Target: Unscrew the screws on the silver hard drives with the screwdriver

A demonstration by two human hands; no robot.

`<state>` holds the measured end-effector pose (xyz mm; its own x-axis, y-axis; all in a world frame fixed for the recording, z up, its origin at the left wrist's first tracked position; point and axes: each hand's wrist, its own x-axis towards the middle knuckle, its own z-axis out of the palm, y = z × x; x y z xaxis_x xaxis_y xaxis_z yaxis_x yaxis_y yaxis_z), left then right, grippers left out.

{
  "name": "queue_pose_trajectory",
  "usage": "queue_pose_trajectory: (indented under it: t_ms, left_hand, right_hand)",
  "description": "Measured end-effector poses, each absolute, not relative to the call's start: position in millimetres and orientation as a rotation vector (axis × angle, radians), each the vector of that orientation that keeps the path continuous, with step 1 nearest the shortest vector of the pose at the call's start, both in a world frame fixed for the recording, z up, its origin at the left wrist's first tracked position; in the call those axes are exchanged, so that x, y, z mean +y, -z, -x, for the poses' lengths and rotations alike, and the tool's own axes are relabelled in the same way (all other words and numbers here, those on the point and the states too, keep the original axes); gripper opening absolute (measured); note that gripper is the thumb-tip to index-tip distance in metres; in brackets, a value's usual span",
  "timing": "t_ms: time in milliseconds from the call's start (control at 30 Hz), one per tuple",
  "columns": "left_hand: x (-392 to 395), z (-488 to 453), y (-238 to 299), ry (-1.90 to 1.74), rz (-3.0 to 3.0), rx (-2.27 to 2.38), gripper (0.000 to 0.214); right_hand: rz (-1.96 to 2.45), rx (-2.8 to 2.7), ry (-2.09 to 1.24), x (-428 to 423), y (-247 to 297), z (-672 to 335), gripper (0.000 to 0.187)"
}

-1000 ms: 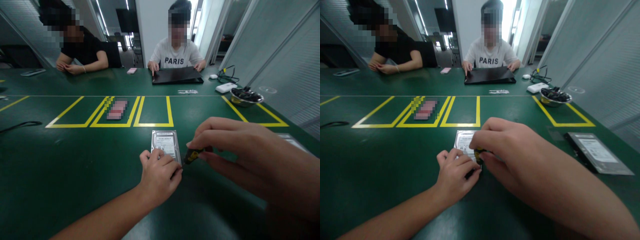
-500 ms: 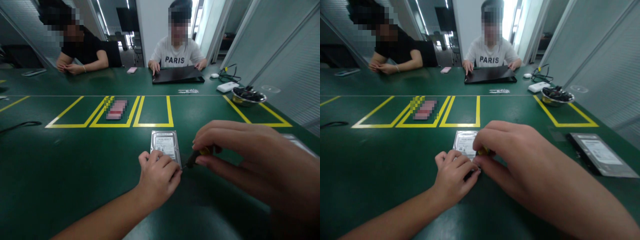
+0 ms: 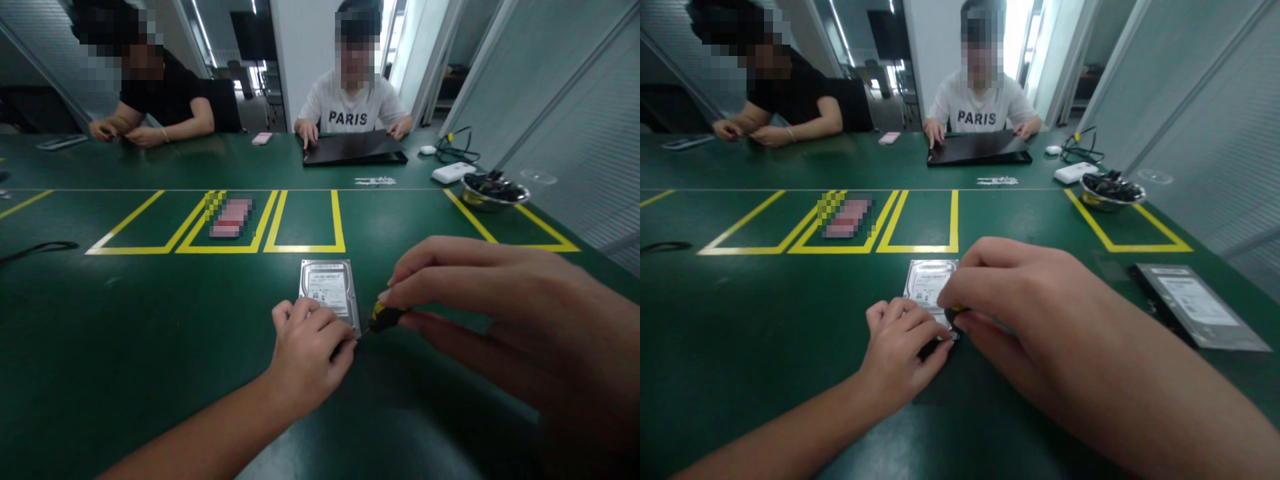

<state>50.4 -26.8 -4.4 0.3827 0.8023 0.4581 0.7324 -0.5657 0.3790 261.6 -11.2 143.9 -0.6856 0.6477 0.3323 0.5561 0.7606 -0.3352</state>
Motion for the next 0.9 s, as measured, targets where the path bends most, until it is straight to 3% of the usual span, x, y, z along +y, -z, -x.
queue_pose_trajectory:
  t_ms: [233, 667, 900]
  left_hand:
    - [-26.0, -49.8, 4.9, -0.936, -2.530, 1.389, 0.008]
    - [-25.1, -48.0, 9.5, -0.945, -2.573, 1.372, 0.006]
    - [-24.4, -47.9, 7.9, -0.959, -2.559, 1.353, 0.007]
  right_hand:
    - [0.963, -2.488, -0.251, -11.5, -141.8, -261.6, 0.019]
    - [1.113, -2.465, -0.341, -16.0, -148.4, -252.9, 0.005]
    - [1.150, -2.553, -0.375, -17.1, -150.5, -255.8, 0.015]
